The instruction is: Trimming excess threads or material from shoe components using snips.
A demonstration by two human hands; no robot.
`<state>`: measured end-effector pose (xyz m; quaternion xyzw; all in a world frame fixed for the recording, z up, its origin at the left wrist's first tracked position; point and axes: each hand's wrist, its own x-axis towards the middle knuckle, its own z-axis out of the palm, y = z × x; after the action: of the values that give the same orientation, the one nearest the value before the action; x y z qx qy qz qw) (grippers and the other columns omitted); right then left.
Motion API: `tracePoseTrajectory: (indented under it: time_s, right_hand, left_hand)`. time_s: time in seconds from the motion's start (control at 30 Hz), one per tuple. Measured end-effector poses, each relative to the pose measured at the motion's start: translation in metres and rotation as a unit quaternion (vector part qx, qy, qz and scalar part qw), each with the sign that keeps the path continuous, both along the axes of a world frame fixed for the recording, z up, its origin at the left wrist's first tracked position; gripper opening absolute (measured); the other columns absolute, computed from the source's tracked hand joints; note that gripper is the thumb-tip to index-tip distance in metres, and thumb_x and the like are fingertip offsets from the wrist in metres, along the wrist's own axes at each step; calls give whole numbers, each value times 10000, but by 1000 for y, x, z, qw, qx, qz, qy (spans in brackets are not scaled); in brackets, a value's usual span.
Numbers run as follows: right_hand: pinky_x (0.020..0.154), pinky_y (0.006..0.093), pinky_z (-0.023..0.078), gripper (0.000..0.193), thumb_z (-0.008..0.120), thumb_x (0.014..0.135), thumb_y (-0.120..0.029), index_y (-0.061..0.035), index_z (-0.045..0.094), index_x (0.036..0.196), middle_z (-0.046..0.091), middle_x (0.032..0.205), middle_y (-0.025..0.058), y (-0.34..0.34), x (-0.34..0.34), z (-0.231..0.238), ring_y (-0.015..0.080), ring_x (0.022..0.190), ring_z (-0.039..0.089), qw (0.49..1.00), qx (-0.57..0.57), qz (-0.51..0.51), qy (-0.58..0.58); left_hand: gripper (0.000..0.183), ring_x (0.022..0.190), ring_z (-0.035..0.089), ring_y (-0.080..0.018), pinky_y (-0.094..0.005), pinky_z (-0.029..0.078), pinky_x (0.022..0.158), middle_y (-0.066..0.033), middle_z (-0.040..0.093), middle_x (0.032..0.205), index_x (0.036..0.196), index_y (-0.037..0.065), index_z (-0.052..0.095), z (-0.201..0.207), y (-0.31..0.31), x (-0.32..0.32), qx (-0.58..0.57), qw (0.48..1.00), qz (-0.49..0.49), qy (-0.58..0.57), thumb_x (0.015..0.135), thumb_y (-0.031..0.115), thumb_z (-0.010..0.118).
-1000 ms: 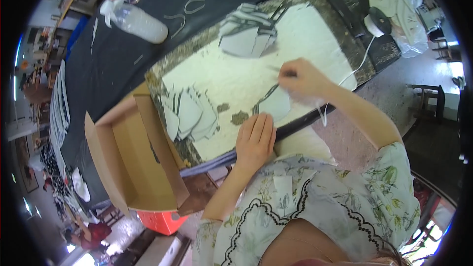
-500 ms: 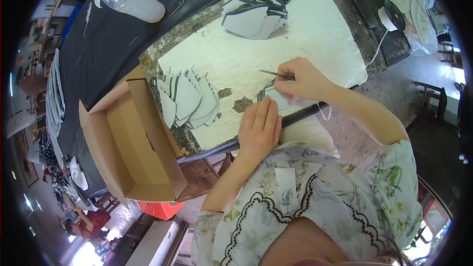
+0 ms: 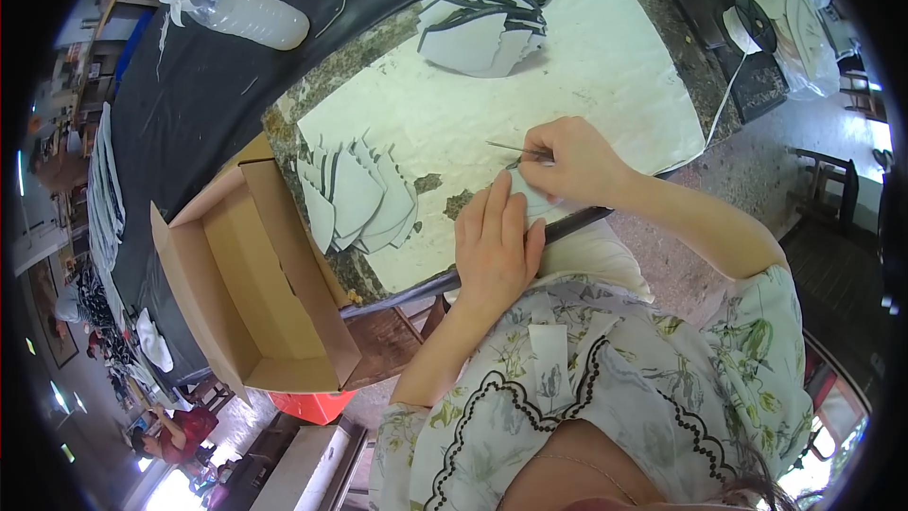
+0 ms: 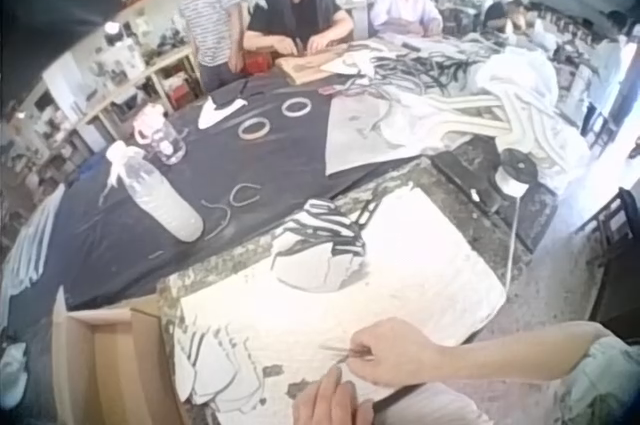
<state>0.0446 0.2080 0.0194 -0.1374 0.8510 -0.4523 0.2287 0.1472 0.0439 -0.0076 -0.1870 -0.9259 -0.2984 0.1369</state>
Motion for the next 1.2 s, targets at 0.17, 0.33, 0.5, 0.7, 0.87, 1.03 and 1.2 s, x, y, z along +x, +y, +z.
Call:
tracePoseTrajectory:
  time_s: [0.17,0.33,0.5,0.7,0.87,1.03,1.2]
  right_hand:
    - [500,280,475,152,640,809,-95,43,644,746,628,595,87,14,-6,6,139,496,616,987,-66,-23,-142]
    - [510,284,482,157,654,805,-105,44,650,755,622,603,95,22,-10,6,149,498,616,998,-5,12,-68]
    - [544,318,484,163,662,767,-127,36,660,757,626,619,118,24,-20,2,203,540,625,998,24,50,14]
    - [581,368,480,206,653,730,-167,35,664,767,630,647,158,25,-27,-3,286,585,615,995,65,69,34]
    - [597,382,491,212,660,743,-170,40,664,774,641,668,175,23,-29,-6,325,623,636,994,72,56,53]
    - [616,421,500,221,663,756,-210,10,671,781,653,704,195,17,-28,1,364,670,648,990,95,64,84]
    - [643,440,518,238,672,751,-264,-32,693,801,670,738,194,22,-23,-11,370,701,661,988,116,62,82]
  left_hand:
    - [435,1136,515,-363,-454,421,950,-195,558,1312,1175,-31,570,2,1,-1,-22,999,7,-34,834,209,694]
    - [461,1101,515,-348,-441,413,937,-169,568,1273,1235,-31,564,1,4,-6,2,999,27,-38,849,196,672]
    - [472,1042,515,-319,-430,409,911,-123,573,1212,1280,-19,567,2,7,-11,-29,999,34,-22,857,175,651]
    - [459,1007,514,-302,-429,417,885,-107,571,1200,1269,-11,578,-1,7,-14,-64,998,19,-6,854,173,647]
    - [462,983,523,-298,-423,407,892,-95,590,1189,1279,18,601,-4,7,-17,-84,996,15,-8,853,188,659]
    - [466,977,522,-297,-425,424,856,-120,573,1161,1260,-11,577,10,1,-24,-96,995,-12,-3,839,177,643]
    - [440,972,545,-322,-427,454,840,-156,574,1128,1223,-23,587,7,5,-26,-64,998,-23,-11,831,167,647]
